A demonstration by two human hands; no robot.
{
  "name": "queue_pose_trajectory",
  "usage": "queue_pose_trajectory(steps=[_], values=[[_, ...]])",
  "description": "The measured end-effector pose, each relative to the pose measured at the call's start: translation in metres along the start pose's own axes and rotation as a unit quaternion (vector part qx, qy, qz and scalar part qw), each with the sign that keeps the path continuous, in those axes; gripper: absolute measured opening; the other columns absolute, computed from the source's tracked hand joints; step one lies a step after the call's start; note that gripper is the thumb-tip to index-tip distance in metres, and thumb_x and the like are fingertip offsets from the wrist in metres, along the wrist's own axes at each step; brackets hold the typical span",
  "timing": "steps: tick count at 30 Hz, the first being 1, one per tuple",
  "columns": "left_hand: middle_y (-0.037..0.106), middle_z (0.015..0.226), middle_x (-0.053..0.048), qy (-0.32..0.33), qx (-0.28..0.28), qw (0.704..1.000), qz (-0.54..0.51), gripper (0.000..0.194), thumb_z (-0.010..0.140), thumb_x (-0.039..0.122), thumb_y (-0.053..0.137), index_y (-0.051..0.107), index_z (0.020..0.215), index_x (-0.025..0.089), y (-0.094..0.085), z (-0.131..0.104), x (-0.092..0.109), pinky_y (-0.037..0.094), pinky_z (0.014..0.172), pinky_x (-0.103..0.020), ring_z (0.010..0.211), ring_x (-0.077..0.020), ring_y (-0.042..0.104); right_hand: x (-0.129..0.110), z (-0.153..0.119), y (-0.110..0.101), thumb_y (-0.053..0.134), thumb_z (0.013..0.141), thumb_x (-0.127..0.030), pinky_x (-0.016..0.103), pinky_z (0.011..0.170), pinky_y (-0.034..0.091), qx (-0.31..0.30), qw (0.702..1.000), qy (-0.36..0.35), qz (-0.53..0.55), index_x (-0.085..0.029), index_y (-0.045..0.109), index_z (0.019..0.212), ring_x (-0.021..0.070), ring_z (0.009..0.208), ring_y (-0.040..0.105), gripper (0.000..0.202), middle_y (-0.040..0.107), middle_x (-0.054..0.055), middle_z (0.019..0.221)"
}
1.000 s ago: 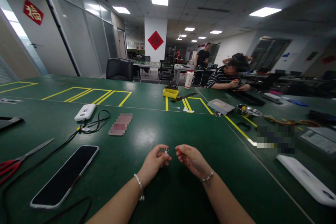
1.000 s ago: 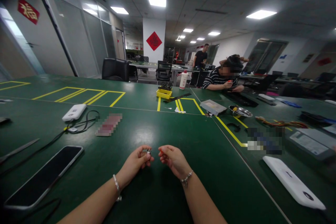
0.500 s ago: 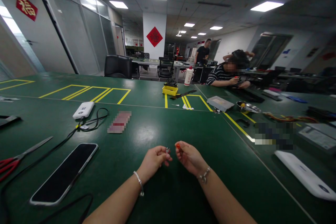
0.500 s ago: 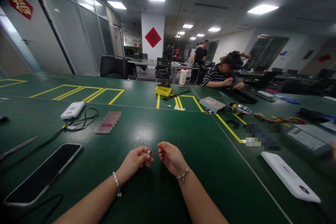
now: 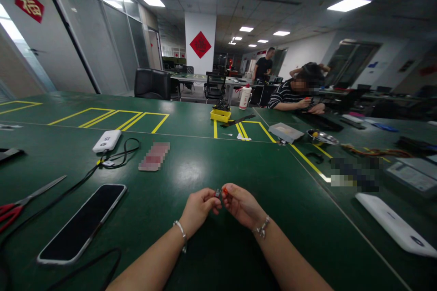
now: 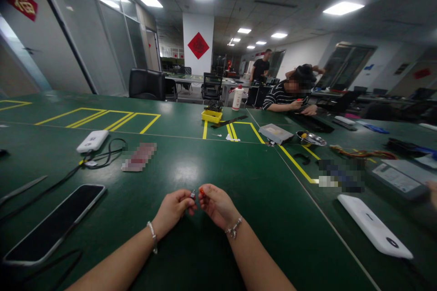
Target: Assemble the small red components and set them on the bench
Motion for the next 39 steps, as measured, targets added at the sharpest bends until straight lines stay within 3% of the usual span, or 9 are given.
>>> queue_pose_trajectory(steps=[16,21,24,31,35,39], values=[[0.062,0.058,0.003,0.019,-0.011,0.999,0.033,0.003,0.067,0.02,0.053,0.053,0.067,0.017,0.001,0.001,-0.002,0.044,0.051,-0.022,0.049,-0.0103,0.057,0.001,0.001,-0.001,0.069,0.065,-0.03,0.019,0.055,0.04,0.036,0.999,-0.01,-0.034,-0.014,0.058,0.075,0.0072,0.056,0.054,0.022,0.061,0.001,0.065],[0.061,0.057,0.003,0.049,-0.006,0.997,0.062,0.008,0.067,0.024,0.056,0.051,0.068,0.018,-0.001,0.001,-0.004,0.043,0.052,-0.022,0.051,-0.0107,0.056,0.001,0.001,-0.001,0.072,0.06,-0.025,0.023,0.059,0.042,0.038,0.996,-0.055,-0.051,-0.015,0.059,0.079,0.008,0.059,0.055,0.025,0.064,0.002,0.074],[0.059,0.053,0.003,0.061,0.001,0.994,0.095,0.01,0.068,0.027,0.056,0.051,0.067,0.018,-0.002,0.001,-0.007,0.04,0.05,-0.022,0.05,-0.0107,0.054,-0.001,0.0,0.003,0.071,0.06,-0.025,0.025,0.063,0.043,0.043,0.987,-0.092,-0.124,-0.015,0.062,0.077,0.0095,0.061,0.055,0.022,0.065,0.002,0.074],[0.057,0.051,0.004,0.069,0.017,0.984,0.165,0.016,0.07,0.033,0.053,0.053,0.065,0.019,-0.003,0.001,-0.011,0.035,0.047,-0.021,0.047,-0.0106,0.051,-0.003,-0.002,0.01,0.065,0.063,-0.024,0.029,0.067,0.045,0.077,0.909,-0.167,-0.375,-0.02,0.067,0.073,0.0146,0.069,0.058,0.01,0.065,0.0,0.071],[0.057,0.05,0.003,0.058,0.011,0.985,0.16,0.021,0.071,0.037,0.05,0.052,0.063,0.018,-0.002,0.0,-0.011,0.036,0.047,-0.022,0.046,-0.0114,0.053,-0.001,-0.003,0.009,0.062,0.067,-0.023,0.031,0.069,0.045,0.101,0.843,-0.251,-0.465,-0.023,0.068,0.075,0.0162,0.071,0.058,0.01,0.065,0.002,0.074],[0.058,0.051,0.002,0.032,0.0,0.993,0.111,0.025,0.071,0.041,0.05,0.048,0.061,0.018,0.0,0.001,-0.014,0.038,0.046,-0.022,0.046,-0.0123,0.055,-0.002,-0.005,0.011,0.055,0.074,-0.021,0.032,0.075,0.044,0.048,0.795,-0.302,-0.524,-0.025,0.067,0.085,0.0165,0.079,0.058,0.017,0.065,0.003,0.083]])
Point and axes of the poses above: each hand's wrist, its own z-axis towards the middle knuckle, its own y-axis out of the palm, x = y × z, the point moved 1 cm from there along z, towards the middle knuckle
